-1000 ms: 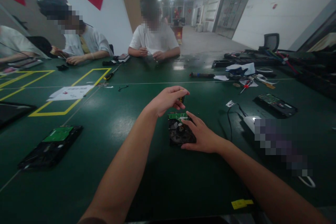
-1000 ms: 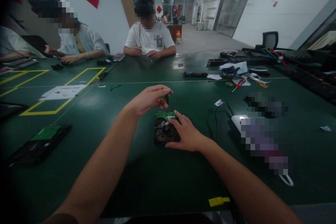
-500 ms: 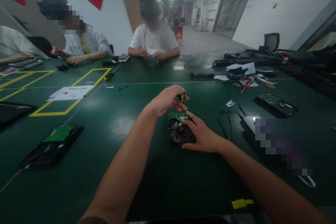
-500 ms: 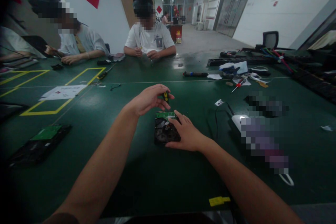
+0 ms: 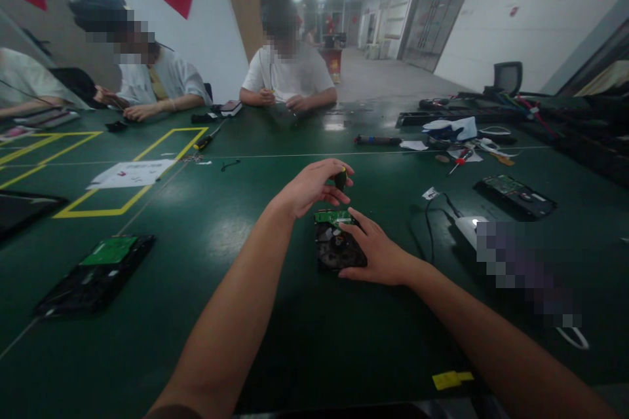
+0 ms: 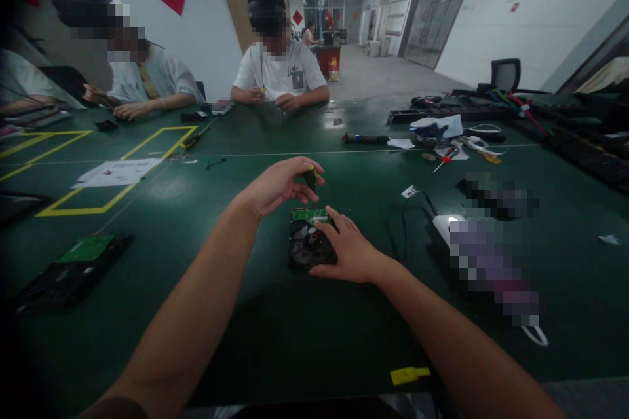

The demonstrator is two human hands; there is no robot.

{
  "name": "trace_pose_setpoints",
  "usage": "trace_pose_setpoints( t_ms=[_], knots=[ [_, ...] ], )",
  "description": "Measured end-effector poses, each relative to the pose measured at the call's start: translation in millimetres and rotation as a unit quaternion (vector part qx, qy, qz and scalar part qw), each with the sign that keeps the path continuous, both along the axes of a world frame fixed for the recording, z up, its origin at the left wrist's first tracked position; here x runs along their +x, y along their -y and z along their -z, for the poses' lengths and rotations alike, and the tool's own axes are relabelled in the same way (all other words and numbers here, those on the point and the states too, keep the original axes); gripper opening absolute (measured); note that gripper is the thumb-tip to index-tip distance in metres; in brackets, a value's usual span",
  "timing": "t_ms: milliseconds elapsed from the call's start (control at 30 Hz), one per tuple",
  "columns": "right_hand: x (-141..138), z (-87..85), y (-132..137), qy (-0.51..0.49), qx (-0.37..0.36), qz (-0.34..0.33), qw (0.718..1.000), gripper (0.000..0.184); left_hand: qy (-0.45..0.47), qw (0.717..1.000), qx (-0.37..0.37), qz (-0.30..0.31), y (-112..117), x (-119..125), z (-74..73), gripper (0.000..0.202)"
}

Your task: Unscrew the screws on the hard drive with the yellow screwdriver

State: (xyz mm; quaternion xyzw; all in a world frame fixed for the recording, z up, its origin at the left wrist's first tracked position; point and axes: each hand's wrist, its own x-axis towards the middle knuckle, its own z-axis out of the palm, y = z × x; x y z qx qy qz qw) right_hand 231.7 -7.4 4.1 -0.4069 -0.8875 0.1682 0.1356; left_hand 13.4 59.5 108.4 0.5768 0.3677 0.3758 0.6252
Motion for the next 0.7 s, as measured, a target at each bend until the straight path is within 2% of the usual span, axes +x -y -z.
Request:
trace_pose_setpoints(
  t_ms=[267,467,700],
  knots=[
    [-0.3,0.4,-0.1,0.001,-0.003,-0.002,1.0,0.101,-0.025,0.999,0.016,-0.02,1.8,3.4,1.0,0.016],
    [0.8,3.2,-0.8,-0.008,0.0,-0.004,1.0,0.102,-0.035,0.999,0.02,-0.011,2.2,2.9,0.1,0.015],
    [0.0,1.2,-1.3,0.001,-0.007,-0.004,1.0,0.102,-0.012,1.0,-0.011,-0.004,4.6,4.8,-0.8,0.017]
  ],
)
